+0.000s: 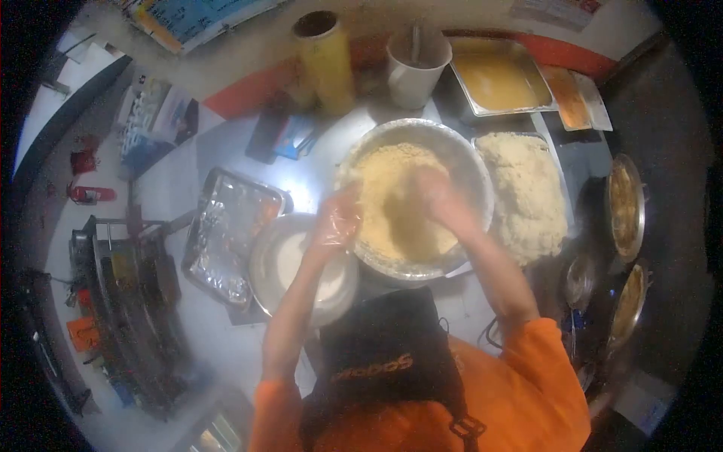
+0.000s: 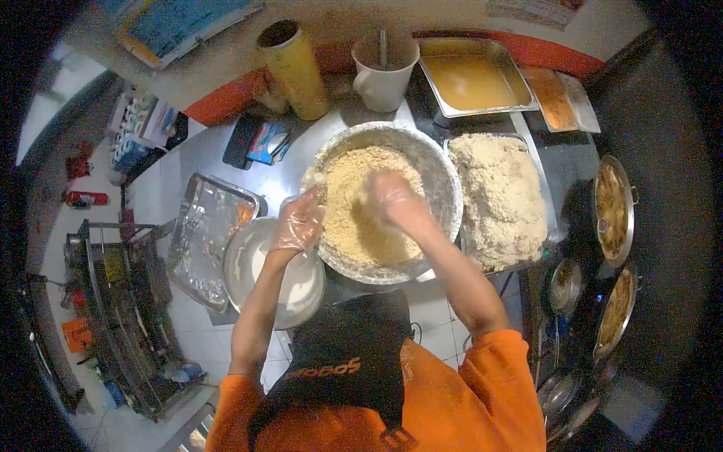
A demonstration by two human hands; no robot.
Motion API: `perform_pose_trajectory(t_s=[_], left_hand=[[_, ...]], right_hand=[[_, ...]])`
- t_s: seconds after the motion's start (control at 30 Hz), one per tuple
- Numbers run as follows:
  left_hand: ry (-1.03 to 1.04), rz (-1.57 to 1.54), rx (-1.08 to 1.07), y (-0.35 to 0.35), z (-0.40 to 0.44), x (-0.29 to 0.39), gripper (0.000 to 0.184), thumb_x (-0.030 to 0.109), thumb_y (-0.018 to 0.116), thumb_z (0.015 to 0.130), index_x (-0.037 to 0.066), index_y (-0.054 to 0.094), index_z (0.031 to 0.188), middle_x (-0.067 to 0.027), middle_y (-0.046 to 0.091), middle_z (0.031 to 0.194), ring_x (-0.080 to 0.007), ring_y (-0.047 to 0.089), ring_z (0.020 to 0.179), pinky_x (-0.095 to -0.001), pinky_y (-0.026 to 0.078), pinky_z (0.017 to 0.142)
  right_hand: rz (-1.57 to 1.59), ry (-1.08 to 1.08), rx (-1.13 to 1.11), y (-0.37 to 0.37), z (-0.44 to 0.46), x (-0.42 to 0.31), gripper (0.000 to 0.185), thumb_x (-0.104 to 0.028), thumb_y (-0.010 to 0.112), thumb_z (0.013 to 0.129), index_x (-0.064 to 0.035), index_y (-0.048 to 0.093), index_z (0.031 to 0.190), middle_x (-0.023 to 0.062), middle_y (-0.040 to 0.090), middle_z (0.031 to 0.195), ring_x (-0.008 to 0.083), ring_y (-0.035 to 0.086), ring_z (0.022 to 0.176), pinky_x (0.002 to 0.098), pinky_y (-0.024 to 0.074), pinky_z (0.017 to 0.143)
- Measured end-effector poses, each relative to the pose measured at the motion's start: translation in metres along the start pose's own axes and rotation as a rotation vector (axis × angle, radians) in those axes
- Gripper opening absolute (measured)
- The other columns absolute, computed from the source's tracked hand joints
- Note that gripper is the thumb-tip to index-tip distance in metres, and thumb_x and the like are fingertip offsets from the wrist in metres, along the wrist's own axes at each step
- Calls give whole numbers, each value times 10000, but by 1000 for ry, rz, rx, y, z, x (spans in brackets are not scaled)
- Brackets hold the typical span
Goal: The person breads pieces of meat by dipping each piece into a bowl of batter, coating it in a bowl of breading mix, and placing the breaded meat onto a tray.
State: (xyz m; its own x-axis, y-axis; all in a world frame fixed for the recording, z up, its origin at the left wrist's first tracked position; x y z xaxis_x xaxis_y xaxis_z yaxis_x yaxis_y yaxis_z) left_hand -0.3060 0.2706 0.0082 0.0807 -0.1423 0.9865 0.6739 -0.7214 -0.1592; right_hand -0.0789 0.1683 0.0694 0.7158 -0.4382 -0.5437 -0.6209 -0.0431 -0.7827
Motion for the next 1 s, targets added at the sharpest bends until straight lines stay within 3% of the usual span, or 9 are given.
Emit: perform_pose_trajectory(t_s=[0.13,0.2,0.23,0.3,0.5,0.6,0.8,0.93,1.0], left_hand=[[-217,232,-120,18,0,-21,559,93,581,851,-4,483,1392,-224,636,1153,-307,633,967,-392,503,869],[-223,796,-229,36,-1,6,538,94,544,867,-9,474,1391,-270,612,1199,-414,599,1087,-479,477,922],[-122,707,-180,38,-6,6,454,69,525,860,-21,523,1305,-294,606,1175,-454,573,1123,-515,465,921],[-189,704,-252,44,-5,13,399,64,518,859,-28,539,1247,-301,610,1146,-458,578,1109,-514,466,917],[-273,703,-310,49,-3,19,302,69,531,810,-63,561,1079,-342,621,989,-491,600,985,-519,466,865],[-314,700,-399,52,-1,20,258,88,532,809,-55,558,1022,-335,627,976,-483,608,979,-524,469,852],[-321,722,-417,51,4,27,240,114,517,818,-38,555,1001,-327,632,942,-471,625,943,-526,480,833],[-332,755,-474,58,7,37,232,102,526,810,-37,547,994,-323,632,944,-461,634,921,-524,485,837],[-350,755,-469,56,8,37,277,96,529,808,-38,555,1048,-319,633,961,-459,632,934,-522,485,844]], right_hand=[[-25,-93,-26,-2,-35,-8,407,-253,710,816,49,668,1085,270,604,1209,341,588,1162,417,469,1008],[-643,11,-414,32,-32,26,387,-243,716,808,47,669,1061,265,608,1198,372,587,1160,425,502,956],[-640,16,-410,41,-38,27,387,-243,716,808,47,669,1061,265,608,1198,372,587,1160,425,502,956],[-497,294,-169,42,-59,11,383,-236,716,805,67,659,1032,257,629,1161,372,619,1108,417,530,906],[61,176,-48,29,-58,29,317,-207,697,812,61,655,978,233,685,921,363,684,910,411,553,810],[-329,210,-423,36,-53,11,281,-206,714,787,42,651,903,239,682,889,372,681,904,430,552,785],[71,313,-175,54,-42,39,371,-294,766,638,19,718,832,255,697,916,382,693,895,444,556,737],[-196,262,-333,65,-39,30,266,-159,736,752,56,668,894,277,679,939,388,684,874,428,548,771],[94,271,-83,38,-51,7,287,-162,732,758,61,669,927,280,679,945,398,687,885,432,553,779]])
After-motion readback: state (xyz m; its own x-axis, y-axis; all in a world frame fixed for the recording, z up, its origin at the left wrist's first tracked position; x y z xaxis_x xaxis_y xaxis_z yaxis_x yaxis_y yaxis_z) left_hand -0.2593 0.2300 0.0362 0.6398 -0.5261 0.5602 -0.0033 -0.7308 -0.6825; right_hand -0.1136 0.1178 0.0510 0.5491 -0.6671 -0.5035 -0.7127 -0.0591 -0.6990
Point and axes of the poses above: each hand's wrist, its own z-axis towards the middle knuckle, its own y-axis out of the palm, x = y × z, the point moved 2 cm from there along z, towards the middle knuckle
